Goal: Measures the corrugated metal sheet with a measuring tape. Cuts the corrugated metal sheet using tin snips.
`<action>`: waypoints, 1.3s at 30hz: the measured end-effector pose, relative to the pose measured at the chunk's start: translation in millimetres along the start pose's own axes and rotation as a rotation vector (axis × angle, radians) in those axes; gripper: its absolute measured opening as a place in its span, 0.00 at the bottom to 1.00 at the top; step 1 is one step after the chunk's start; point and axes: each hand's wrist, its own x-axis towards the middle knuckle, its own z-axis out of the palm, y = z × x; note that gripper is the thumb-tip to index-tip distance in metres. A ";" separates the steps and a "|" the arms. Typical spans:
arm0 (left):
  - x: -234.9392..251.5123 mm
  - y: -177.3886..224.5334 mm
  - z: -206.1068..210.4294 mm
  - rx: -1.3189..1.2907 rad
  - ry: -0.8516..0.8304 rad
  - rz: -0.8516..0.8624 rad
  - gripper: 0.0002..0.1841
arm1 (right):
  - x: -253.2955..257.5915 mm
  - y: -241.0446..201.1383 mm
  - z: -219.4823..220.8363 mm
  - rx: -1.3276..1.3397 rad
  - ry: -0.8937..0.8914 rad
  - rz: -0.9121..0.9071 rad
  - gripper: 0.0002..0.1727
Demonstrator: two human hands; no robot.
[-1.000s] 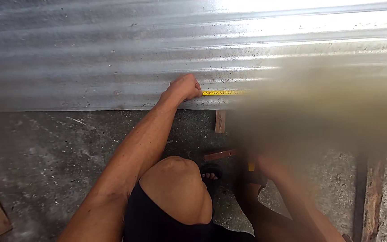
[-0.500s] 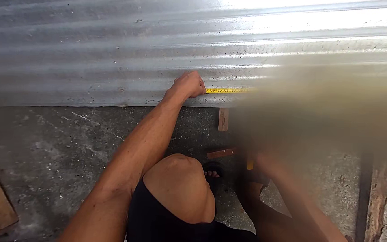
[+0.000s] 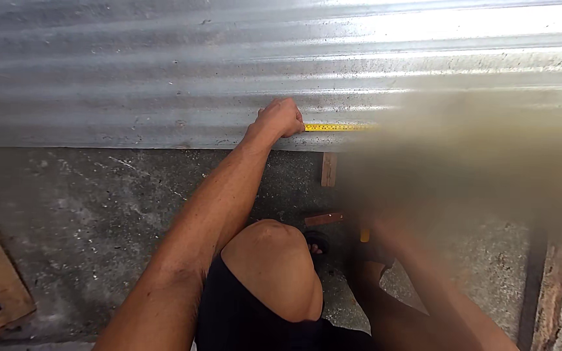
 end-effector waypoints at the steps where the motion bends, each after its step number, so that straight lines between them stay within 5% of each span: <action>1: 0.4 0.0 -0.1 0.004 0.004 0.001 0.12 | -0.3 -1.9 1.0 0.000 0.007 0.002 0.31; 15: 1.1 -2.3 -0.6 -0.027 -0.025 0.005 0.13 | 1.9 -6.0 5.7 0.005 0.027 0.108 0.27; 25: 0.3 -2.5 1.7 -0.022 -0.017 0.016 0.12 | 9.9 10.2 20.4 0.013 0.139 0.050 0.22; 30: 2.7 -3.9 1.7 -0.034 -0.019 0.016 0.12 | 7.7 9.3 16.2 0.065 0.101 0.041 0.27; 39: 3.0 -4.0 0.6 -0.021 -0.012 0.021 0.12 | 0.9 -1.7 4.5 -0.120 0.086 -0.036 0.25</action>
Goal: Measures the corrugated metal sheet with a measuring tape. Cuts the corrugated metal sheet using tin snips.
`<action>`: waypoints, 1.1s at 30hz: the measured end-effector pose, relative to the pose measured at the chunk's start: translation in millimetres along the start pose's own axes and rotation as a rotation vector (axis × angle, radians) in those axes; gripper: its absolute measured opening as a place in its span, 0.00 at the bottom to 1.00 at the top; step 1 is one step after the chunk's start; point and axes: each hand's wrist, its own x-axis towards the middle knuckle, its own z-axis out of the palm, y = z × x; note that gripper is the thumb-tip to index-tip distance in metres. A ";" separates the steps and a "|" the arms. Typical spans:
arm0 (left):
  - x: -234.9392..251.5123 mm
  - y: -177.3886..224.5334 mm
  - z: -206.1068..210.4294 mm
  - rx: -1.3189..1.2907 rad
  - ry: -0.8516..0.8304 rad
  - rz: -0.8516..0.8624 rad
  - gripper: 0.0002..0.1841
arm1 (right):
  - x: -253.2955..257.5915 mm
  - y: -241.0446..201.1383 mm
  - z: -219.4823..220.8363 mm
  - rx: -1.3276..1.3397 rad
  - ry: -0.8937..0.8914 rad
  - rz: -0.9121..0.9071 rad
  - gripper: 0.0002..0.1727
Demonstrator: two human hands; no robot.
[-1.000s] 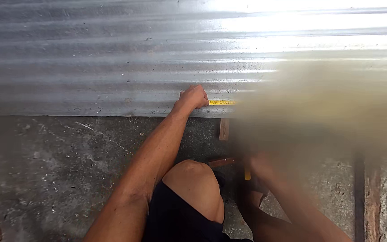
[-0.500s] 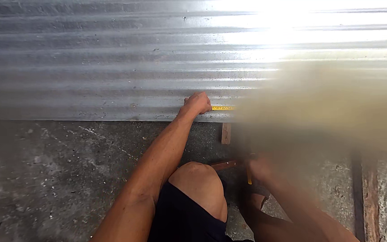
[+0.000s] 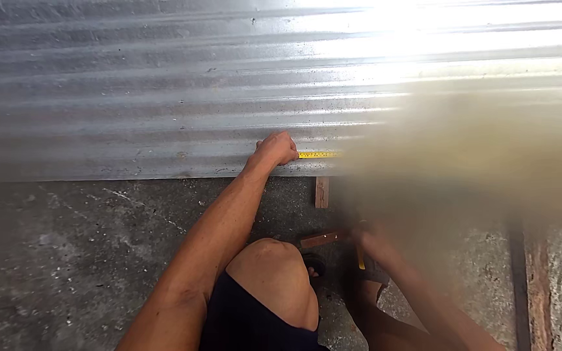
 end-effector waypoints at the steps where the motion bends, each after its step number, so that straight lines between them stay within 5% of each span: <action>1: -0.6 -0.1 -0.1 -0.005 0.003 0.002 0.12 | -0.8 0.0 -0.3 0.025 -0.016 -0.006 0.23; 6: -1.3 2.1 0.3 0.005 -0.003 -0.024 0.12 | 2.2 6.4 8.7 0.177 -0.085 0.055 0.27; 13: 1.8 1.5 -0.1 0.012 -0.011 -0.026 0.12 | -1.5 -3.5 1.7 0.060 -0.083 0.034 0.20; 18: 3.5 -1.5 6.8 0.011 0.038 -0.026 0.10 | -1.5 0.4 6.9 0.193 -0.120 0.071 0.29; 33: -5.4 6.5 -3.5 0.001 -0.067 -0.062 0.15 | -1.4 8.2 7.7 0.256 -0.129 0.059 0.30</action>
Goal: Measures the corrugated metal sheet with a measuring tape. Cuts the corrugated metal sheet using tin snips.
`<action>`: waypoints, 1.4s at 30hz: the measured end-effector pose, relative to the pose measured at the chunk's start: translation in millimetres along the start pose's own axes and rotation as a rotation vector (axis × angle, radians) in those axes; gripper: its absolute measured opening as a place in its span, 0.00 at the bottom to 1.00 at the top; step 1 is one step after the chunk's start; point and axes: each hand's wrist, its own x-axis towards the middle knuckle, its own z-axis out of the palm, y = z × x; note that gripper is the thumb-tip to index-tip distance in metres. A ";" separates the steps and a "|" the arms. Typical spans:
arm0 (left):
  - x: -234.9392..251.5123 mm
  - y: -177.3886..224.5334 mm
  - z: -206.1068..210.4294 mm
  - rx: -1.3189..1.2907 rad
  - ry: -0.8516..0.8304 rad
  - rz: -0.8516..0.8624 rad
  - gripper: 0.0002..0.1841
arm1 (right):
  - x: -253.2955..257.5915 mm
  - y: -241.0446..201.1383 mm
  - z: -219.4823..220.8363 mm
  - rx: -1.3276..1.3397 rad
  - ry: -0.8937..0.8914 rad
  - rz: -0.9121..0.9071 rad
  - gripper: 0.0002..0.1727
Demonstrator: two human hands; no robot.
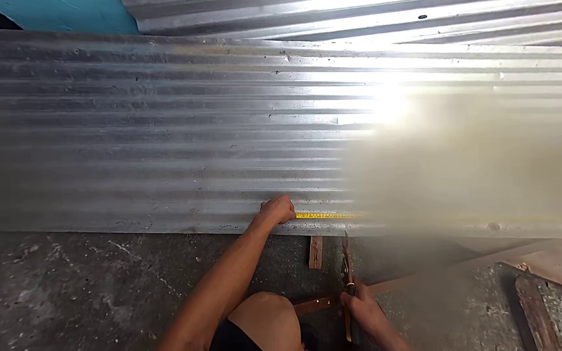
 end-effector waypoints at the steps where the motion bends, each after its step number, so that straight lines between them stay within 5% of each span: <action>1: 0.2 0.5 -0.8 0.000 0.000 -0.002 0.15 | 0.5 -0.4 -0.1 0.002 0.002 -0.001 0.30; 42: 14.8 -13.2 4.2 -0.003 0.010 0.018 0.15 | 7.0 2.0 -1.1 -0.036 -0.054 0.004 0.32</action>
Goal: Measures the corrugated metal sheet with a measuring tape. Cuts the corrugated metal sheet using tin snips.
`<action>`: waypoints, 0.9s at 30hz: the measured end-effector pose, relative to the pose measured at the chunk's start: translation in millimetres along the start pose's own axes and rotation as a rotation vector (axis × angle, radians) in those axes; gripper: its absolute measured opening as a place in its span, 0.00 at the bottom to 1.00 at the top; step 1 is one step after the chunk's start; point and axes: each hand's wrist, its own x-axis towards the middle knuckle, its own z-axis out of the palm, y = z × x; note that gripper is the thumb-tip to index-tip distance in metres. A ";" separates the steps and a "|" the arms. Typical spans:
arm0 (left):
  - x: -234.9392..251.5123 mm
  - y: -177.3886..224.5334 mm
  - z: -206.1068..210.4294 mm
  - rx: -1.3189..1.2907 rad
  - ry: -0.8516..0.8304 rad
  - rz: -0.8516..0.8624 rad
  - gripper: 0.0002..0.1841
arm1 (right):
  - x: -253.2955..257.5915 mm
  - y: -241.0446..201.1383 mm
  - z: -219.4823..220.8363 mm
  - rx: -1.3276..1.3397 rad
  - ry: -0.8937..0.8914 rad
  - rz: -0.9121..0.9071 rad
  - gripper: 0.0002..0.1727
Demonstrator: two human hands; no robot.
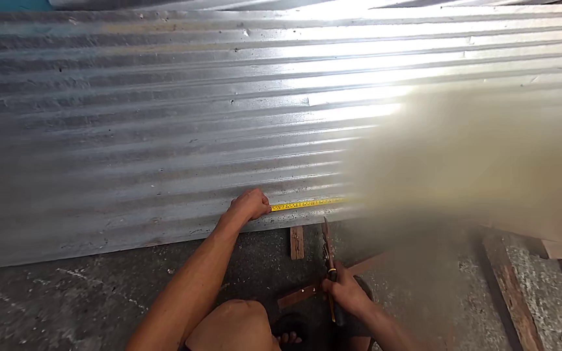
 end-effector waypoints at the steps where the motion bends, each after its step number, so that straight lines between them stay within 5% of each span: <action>1: 0.5 0.4 -0.6 0.012 -0.002 0.012 0.15 | -0.3 -0.6 -0.9 -0.009 -0.004 0.008 0.32; 27: 1.1 0.3 -1.9 0.040 -0.005 0.027 0.15 | 2.3 4.8 -0.9 -0.007 -0.037 -0.036 0.32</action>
